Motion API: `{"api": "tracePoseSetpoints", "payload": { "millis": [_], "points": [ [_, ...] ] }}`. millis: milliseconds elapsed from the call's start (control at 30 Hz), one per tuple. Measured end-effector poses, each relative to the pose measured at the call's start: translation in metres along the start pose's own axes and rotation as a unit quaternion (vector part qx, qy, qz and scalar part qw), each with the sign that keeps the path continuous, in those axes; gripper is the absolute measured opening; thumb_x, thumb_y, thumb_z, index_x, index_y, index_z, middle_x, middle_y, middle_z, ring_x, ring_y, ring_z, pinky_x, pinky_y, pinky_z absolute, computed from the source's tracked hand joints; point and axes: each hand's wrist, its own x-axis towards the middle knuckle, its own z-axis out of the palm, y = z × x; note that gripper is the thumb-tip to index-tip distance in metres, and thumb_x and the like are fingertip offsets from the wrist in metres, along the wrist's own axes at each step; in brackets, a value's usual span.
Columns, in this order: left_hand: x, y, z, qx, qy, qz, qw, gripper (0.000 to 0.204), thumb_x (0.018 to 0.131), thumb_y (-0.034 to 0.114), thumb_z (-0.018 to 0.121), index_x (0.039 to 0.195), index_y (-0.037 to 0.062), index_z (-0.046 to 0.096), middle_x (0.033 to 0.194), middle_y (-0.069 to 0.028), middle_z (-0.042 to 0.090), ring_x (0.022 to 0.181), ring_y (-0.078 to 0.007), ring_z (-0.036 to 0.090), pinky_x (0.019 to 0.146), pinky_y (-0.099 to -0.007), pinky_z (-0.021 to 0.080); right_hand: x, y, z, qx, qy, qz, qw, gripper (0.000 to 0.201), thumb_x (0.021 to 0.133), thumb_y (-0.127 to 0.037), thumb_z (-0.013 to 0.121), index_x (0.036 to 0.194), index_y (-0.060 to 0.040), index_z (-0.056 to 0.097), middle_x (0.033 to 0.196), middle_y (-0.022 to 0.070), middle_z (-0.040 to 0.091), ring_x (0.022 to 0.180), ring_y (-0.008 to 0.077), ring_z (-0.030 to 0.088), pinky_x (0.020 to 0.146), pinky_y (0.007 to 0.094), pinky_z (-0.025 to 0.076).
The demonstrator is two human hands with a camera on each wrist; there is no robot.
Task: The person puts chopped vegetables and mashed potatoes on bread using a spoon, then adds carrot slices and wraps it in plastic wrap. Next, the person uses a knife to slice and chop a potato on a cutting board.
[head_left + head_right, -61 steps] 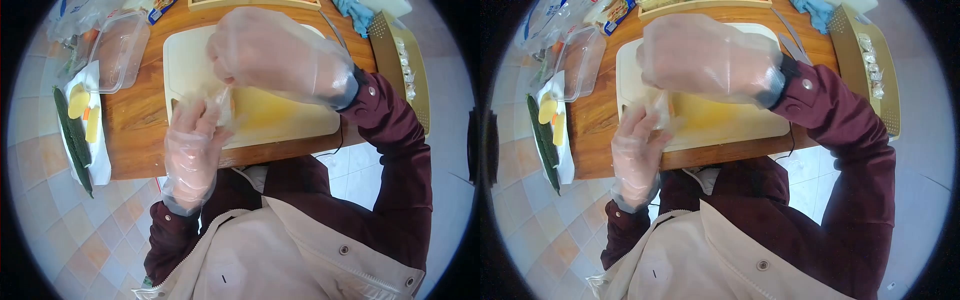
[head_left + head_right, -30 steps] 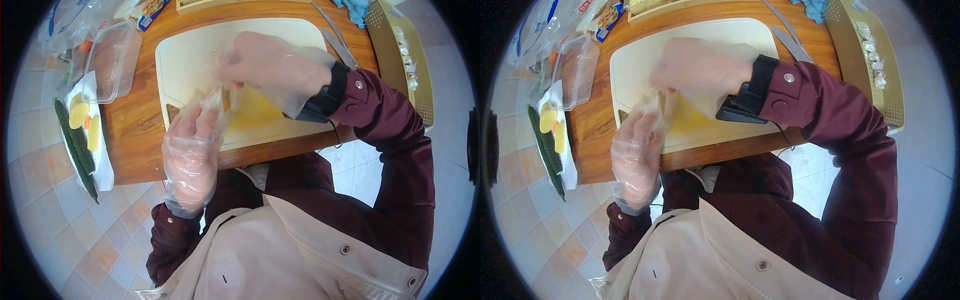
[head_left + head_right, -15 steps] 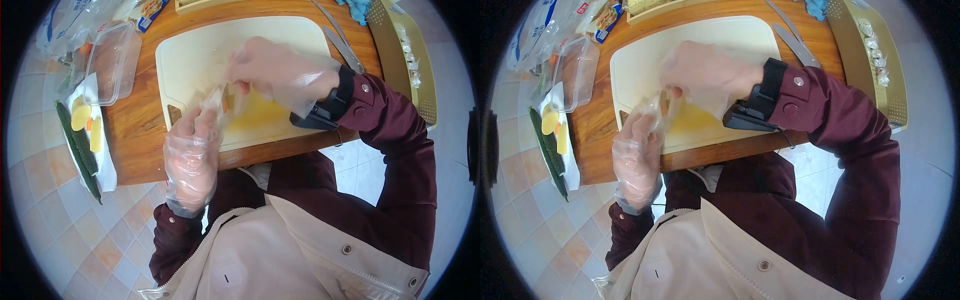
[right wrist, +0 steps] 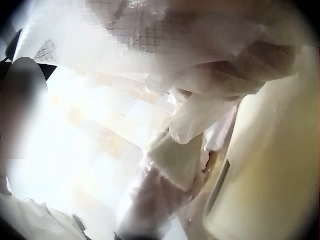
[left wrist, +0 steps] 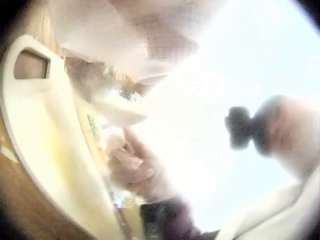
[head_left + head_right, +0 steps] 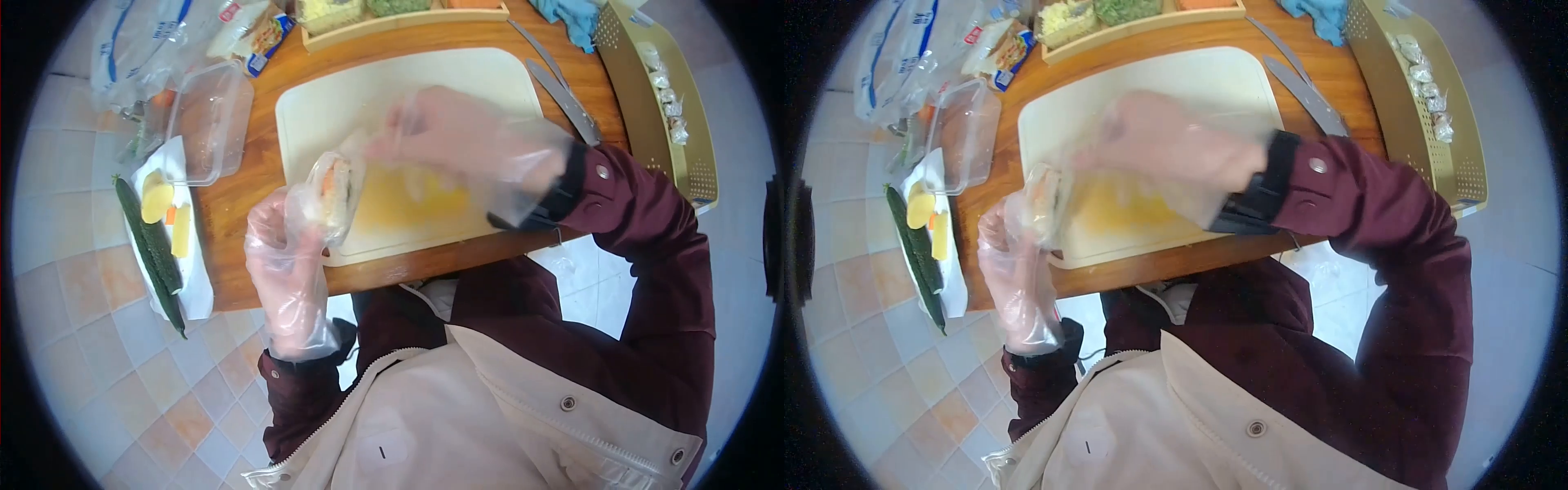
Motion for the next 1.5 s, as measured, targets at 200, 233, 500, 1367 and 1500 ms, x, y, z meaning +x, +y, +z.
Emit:
{"api": "tracePoseSetpoints", "payload": {
  "millis": [200, 233, 500, 1367, 1500],
  "points": [
    [0.000, 0.008, 0.005, -0.245, -0.121, -0.047, 0.961, 0.050, 0.098, 0.012, 0.076, 0.140, 0.0057, 0.050, 0.138, -0.0111, 0.060, 0.130, -0.0241, 0.060, 0.111, -0.0436, 0.049, -0.001, 0.008, -0.013, 0.019, 0.066, -0.358, 0.931, 0.083, 0.088, -0.057, 0.081, 0.146, -0.0028, 0.056, 0.134, 0.0148, 0.064, 0.118, 0.0204, 0.064, 0.100, 0.0349, 0.051],
    [0.000, 0.009, 0.010, -0.250, -0.123, -0.044, 0.959, 0.050, 0.098, 0.012, 0.076, 0.140, 0.0057, 0.050, 0.138, -0.0111, 0.060, 0.130, -0.0241, 0.060, 0.111, -0.0436, 0.049, -0.003, 0.009, -0.013, -0.006, 0.038, -0.407, 0.913, 0.089, 0.087, -0.058, 0.082, 0.150, -0.0026, 0.052, 0.143, 0.0153, 0.061, 0.125, 0.0212, 0.062, 0.103, 0.0362, 0.049],
    [-0.014, 0.027, 0.025, -0.274, -0.176, -0.120, 0.938, 0.065, 0.102, 0.031, 0.074, 0.150, 0.0007, 0.044, 0.144, -0.0149, 0.057, 0.133, -0.0262, 0.058, 0.110, -0.0420, 0.048, -0.050, 0.005, 0.003, -0.153, -0.014, -0.421, 0.894, 0.072, 0.086, -0.016, 0.080, 0.151, -0.0008, 0.054, 0.150, 0.0229, 0.057, 0.130, 0.0444, 0.056, 0.107, 0.0459, 0.049],
    [-0.025, 0.027, 0.092, 0.234, -0.145, 0.382, 0.882, 0.077, 0.062, 0.012, 0.097, 0.133, 0.0055, 0.068, 0.124, -0.0161, 0.072, 0.112, -0.0361, 0.069, 0.094, -0.0416, 0.056, -0.125, 0.083, 0.030, -0.015, 0.310, -0.392, 0.866, 0.065, 0.075, -0.019, 0.091, 0.135, -0.0066, 0.069, 0.132, 0.0125, 0.069, 0.124, 0.0316, 0.063, 0.104, 0.0431, 0.049],
    [-0.033, 0.031, 0.114, 0.209, -0.149, 0.340, 0.905, 0.103, 0.060, 0.020, 0.101, 0.149, 0.0029, 0.053, 0.127, -0.0204, 0.069, 0.115, -0.0389, 0.067, 0.099, -0.0432, 0.055, -0.134, 0.075, 0.028, 0.005, 0.313, -0.368, 0.876, 0.067, 0.068, -0.014, 0.093, 0.130, -0.0056, 0.071, 0.126, 0.0121, 0.070, 0.119, 0.0287, 0.064, 0.101, 0.0387, 0.049]
  ]
}}
